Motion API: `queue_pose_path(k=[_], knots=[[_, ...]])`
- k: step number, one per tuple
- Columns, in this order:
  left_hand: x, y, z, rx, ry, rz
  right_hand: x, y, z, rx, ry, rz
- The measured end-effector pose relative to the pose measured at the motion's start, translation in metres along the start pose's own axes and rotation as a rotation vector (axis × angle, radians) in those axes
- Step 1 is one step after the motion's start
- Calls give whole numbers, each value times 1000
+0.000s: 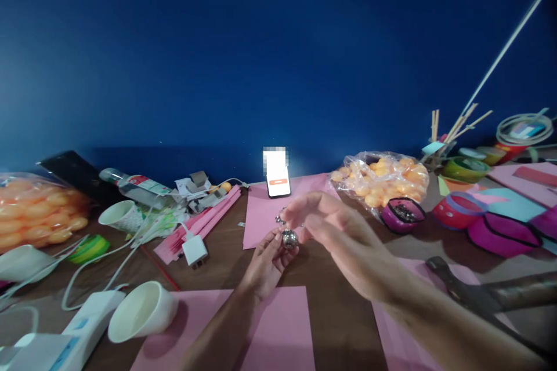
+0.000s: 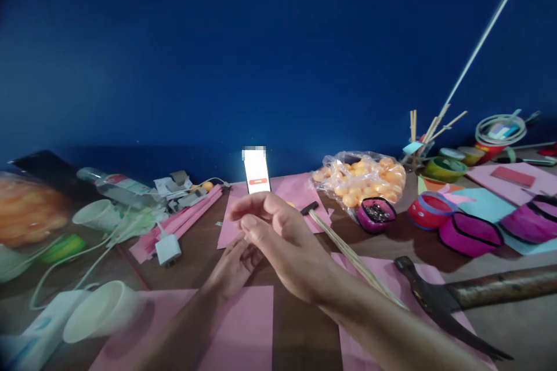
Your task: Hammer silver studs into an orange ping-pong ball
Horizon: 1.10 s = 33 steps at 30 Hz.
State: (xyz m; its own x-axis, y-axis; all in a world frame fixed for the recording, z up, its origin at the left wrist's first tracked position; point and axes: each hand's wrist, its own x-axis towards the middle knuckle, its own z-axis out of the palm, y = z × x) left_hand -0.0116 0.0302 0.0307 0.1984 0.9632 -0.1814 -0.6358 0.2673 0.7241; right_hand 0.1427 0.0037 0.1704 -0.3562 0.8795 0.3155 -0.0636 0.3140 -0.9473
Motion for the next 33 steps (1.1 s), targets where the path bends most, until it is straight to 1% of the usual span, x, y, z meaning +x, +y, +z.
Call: queue_pose_path(k=[2,4,5,7,10,13,16,19,23,28,33], knots=[[0,-1,0,-20,-41,1,7,32,-2,-269,45,54],[0,-2,0,-29,-30,19,9,66,-3,-426,70,1],[0,-2,0,-34,-30,14,8,81,-3,-463,69,-28],[0,-2,1,-52,-42,34,5,105,-1,-482,48,-37],[0,-1,2,-71,-56,52,0,124,3,-405,24,-34],[1,0,3,-76,-51,27,-1,132,6,-386,43,-35],[2,-1,1,-40,-42,17,-2,136,5,-400,63,-65],[3,-5,-2,13,7,18,-4,138,5,-406,61,-65],[4,-9,-5,67,-4,29,-7,139,7,-419,98,-75],[4,-7,-3,62,-5,51,-9,140,9,-362,98,-78],[0,-3,2,14,-41,7,-11,142,9,-363,100,-73]])
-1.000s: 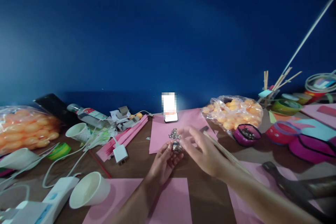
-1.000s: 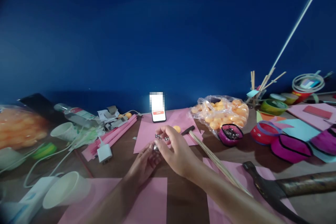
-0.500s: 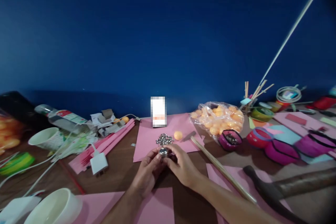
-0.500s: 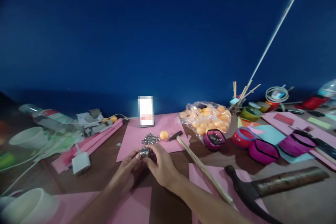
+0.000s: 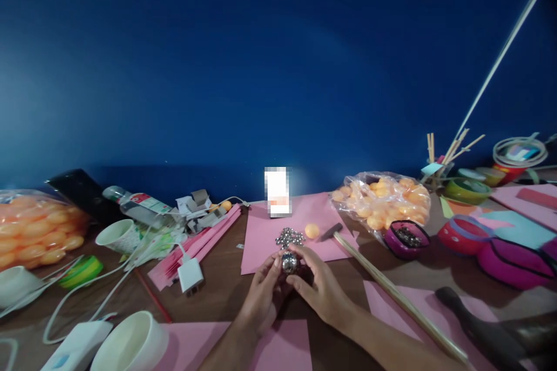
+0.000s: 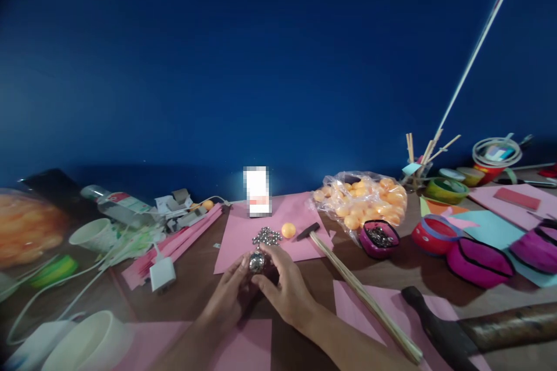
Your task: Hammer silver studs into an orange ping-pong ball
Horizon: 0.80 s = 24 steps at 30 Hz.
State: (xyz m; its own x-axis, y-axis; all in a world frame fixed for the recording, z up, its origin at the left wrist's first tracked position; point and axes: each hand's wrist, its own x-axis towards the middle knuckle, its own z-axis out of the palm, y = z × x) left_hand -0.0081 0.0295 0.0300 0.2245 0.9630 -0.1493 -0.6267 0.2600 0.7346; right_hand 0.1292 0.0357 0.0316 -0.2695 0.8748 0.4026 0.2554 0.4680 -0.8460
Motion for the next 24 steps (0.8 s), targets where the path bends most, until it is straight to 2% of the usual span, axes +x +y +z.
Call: queue_pose_path(k=[8,14,20,24], knots=[[-5,-6,5,42,8,6,-3,4,1,-30,1,-29],[-10,-6,4,198,16,55,-2,1,1,-69,-60,-155],[-11,1,1,442,15,103,-1,-6,0,-64,-96,-136],[-10,-2,-1,417,37,111,-1,-6,0,-19,-102,-122]])
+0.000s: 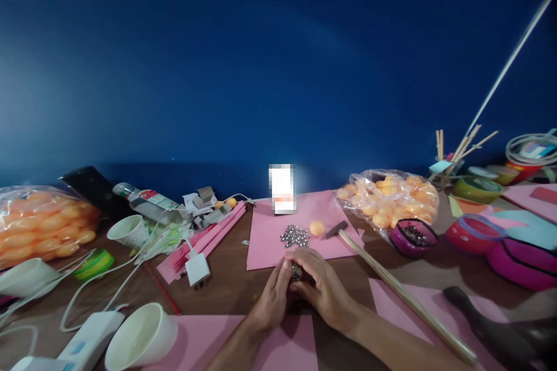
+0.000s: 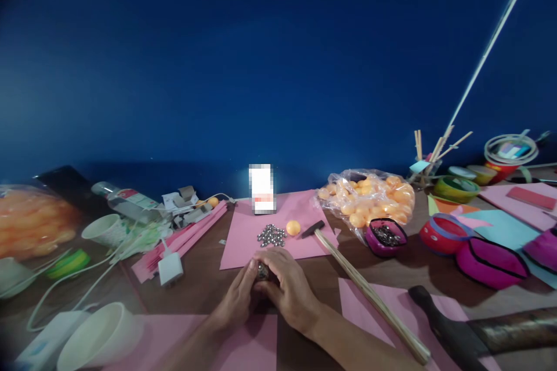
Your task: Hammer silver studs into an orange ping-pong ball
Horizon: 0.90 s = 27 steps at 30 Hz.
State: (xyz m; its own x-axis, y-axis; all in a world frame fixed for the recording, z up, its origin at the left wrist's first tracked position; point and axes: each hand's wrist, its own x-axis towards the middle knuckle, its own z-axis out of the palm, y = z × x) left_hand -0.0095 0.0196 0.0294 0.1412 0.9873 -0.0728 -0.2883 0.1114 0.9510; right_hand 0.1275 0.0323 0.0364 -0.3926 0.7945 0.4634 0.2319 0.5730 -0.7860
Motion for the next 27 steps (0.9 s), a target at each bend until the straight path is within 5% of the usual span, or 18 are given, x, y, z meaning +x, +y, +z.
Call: queue_pose_path(k=[10,20,27], knots=[[1,0,8,-370,-105,-166,-1,4,-4,65,-21,114],[2,-9,6,-235,-68,-37,-3,9,-1,-23,71,68],[1,-11,2,-139,-21,-87,-4,8,0,-20,75,72]])
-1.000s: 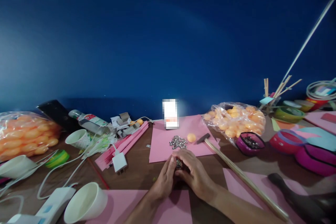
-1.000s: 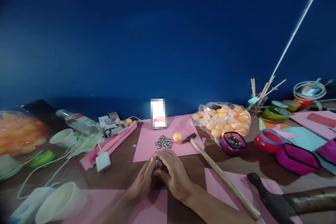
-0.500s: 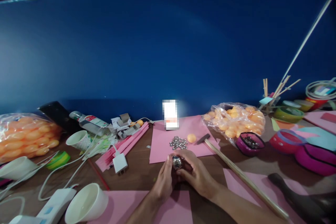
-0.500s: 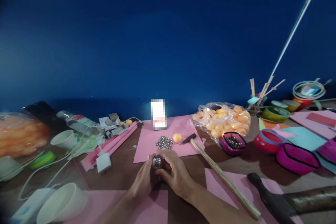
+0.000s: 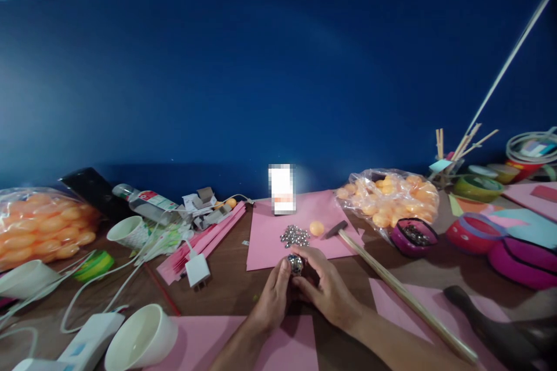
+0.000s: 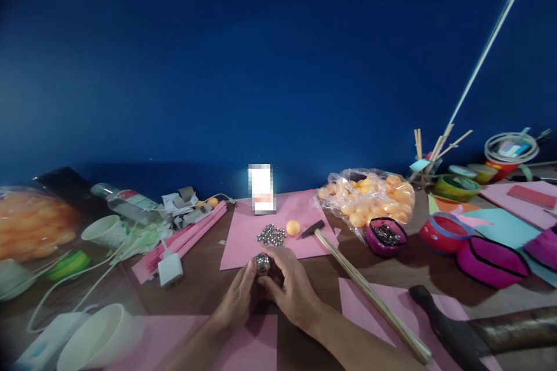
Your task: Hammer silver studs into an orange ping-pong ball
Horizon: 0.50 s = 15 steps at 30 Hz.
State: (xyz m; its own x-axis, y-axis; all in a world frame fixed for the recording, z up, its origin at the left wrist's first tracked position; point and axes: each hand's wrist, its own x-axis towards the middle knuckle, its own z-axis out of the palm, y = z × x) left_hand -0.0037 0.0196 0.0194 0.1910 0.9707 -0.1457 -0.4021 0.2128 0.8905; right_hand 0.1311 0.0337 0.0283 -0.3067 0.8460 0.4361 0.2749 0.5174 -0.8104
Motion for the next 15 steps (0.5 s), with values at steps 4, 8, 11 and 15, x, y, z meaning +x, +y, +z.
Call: queue_pose_path(k=[4,8,11,15], knots=[[1,-1,0,-32,-40,-9,0,0,0,72,-14,39],[0,1,3,-23,-54,-36,1,-2,-1,134,1,91],[-2,5,4,-22,-55,-87,1,-4,-1,151,-13,123],[-3,8,3,-25,-7,-68,-1,-9,-3,161,-66,103]])
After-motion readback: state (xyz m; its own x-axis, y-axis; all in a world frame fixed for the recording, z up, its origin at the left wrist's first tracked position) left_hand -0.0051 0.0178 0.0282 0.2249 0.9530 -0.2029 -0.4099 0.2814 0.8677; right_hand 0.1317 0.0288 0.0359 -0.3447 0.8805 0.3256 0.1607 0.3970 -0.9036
